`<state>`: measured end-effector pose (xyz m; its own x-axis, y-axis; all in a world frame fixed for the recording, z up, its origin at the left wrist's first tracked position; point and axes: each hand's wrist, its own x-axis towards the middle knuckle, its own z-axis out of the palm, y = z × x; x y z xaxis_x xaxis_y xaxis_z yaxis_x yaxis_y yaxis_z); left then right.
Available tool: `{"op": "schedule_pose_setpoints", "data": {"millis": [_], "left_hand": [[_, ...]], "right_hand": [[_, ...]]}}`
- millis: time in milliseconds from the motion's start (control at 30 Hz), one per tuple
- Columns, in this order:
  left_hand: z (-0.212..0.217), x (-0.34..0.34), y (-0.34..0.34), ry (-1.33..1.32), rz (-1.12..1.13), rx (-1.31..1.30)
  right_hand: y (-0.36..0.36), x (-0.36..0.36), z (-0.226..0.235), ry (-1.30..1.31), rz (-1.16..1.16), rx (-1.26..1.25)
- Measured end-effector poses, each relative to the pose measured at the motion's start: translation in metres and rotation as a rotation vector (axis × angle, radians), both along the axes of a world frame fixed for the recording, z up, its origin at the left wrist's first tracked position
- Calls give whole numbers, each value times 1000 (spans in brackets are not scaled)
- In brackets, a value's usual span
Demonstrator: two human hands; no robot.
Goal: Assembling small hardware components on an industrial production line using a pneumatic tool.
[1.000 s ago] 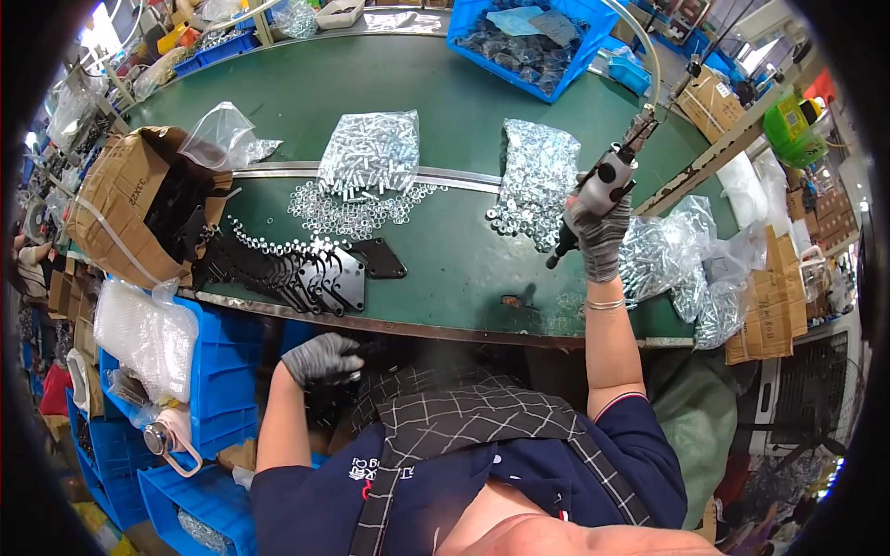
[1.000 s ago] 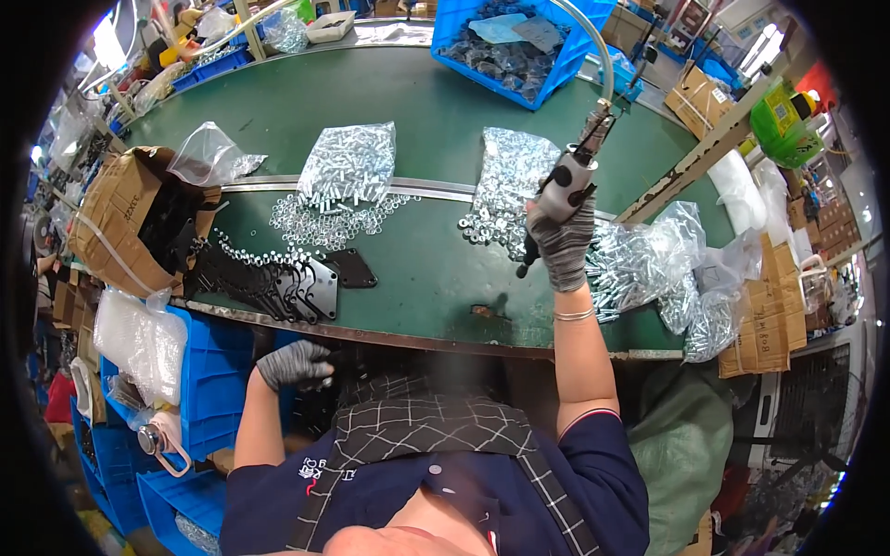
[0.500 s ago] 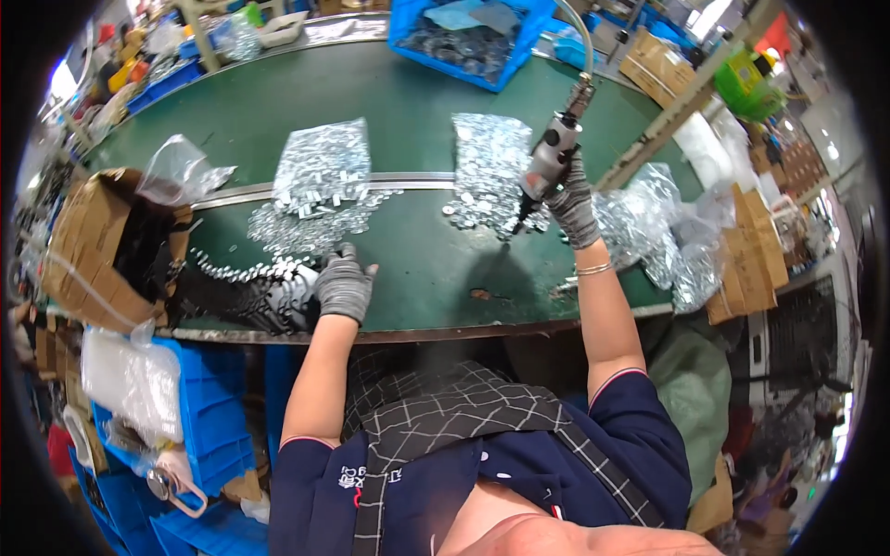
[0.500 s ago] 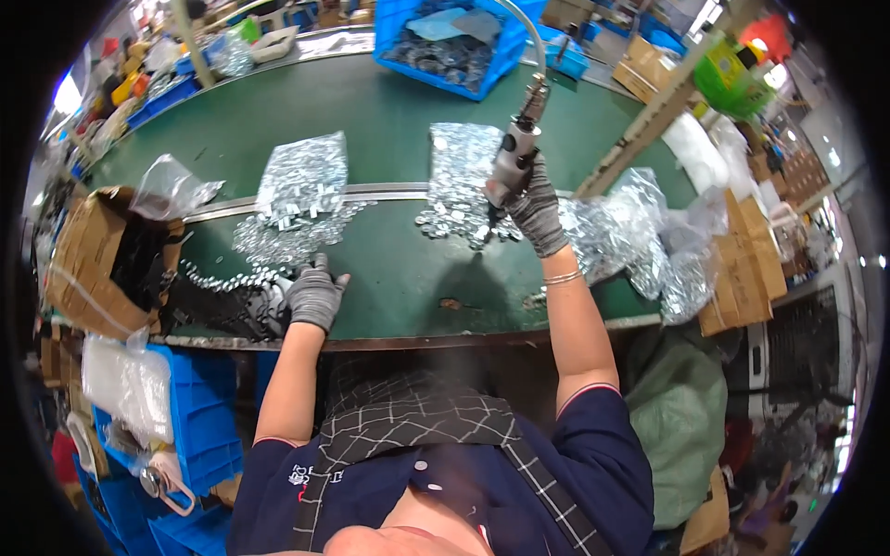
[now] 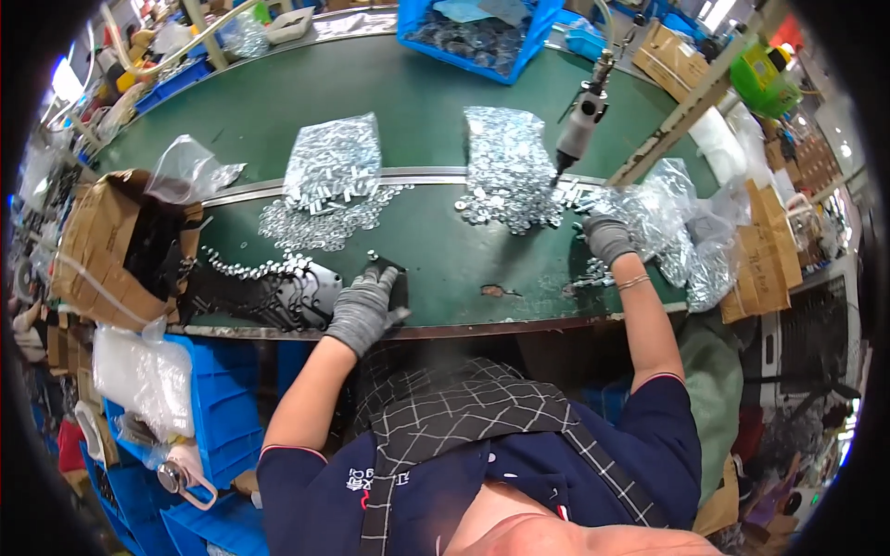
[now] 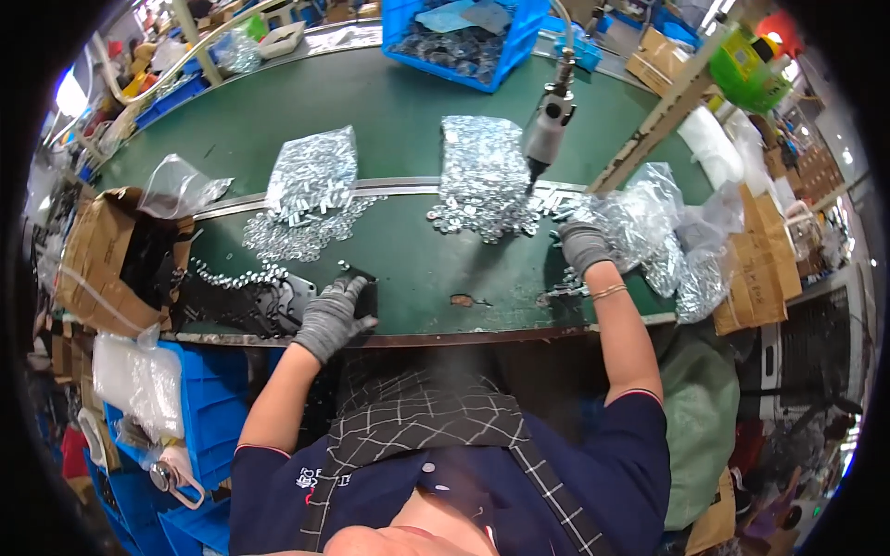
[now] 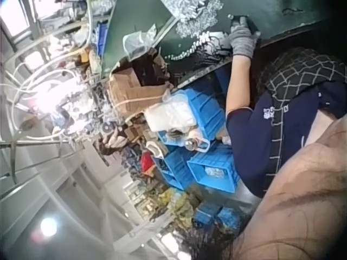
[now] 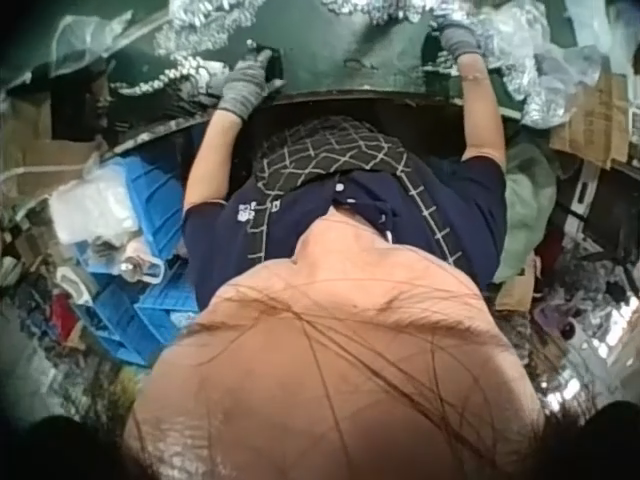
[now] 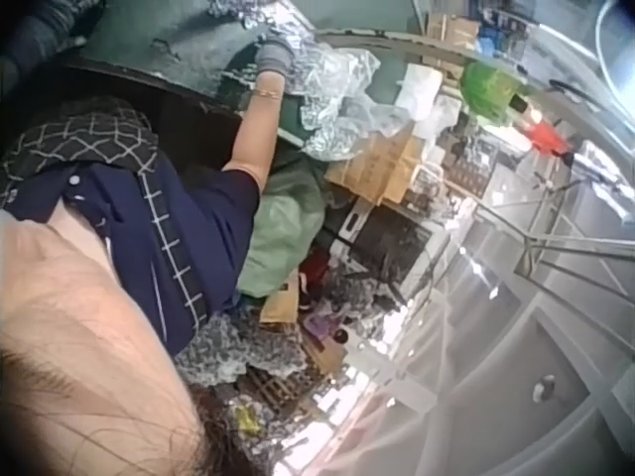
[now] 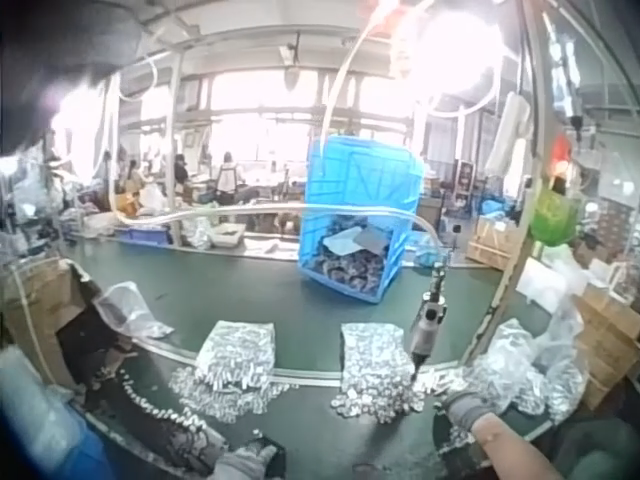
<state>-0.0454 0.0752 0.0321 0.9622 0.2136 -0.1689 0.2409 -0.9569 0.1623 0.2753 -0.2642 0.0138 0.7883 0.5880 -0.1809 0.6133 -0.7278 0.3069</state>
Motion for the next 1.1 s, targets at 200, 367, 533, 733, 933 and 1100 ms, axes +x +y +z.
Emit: {"op": "schedule_pose_setpoints", "data": {"millis": [200, 367, 533, 733, 933, 1100], "left_hand": [[1, 31, -17, 132, 295, -63], [10, 38, -21, 348, 78, -14], [11, 28, -2, 155, 237, -66], [-6, 21, 13, 8, 164, -87], [-18, 9, -1, -170, 464, -1732], [-37, 12, -22, -329, 575, -2167]], "right_hand": [[17, -25, 17, 20, -62, 258], [34, -58, 1, 148, 66, 489], [13, -36, -4, -66, -87, 435], [14, -26, 4, -23, -118, 259], [17, -22, 1, -33, -50, 168], [22, -52, 10, -92, -62, 424]]}}
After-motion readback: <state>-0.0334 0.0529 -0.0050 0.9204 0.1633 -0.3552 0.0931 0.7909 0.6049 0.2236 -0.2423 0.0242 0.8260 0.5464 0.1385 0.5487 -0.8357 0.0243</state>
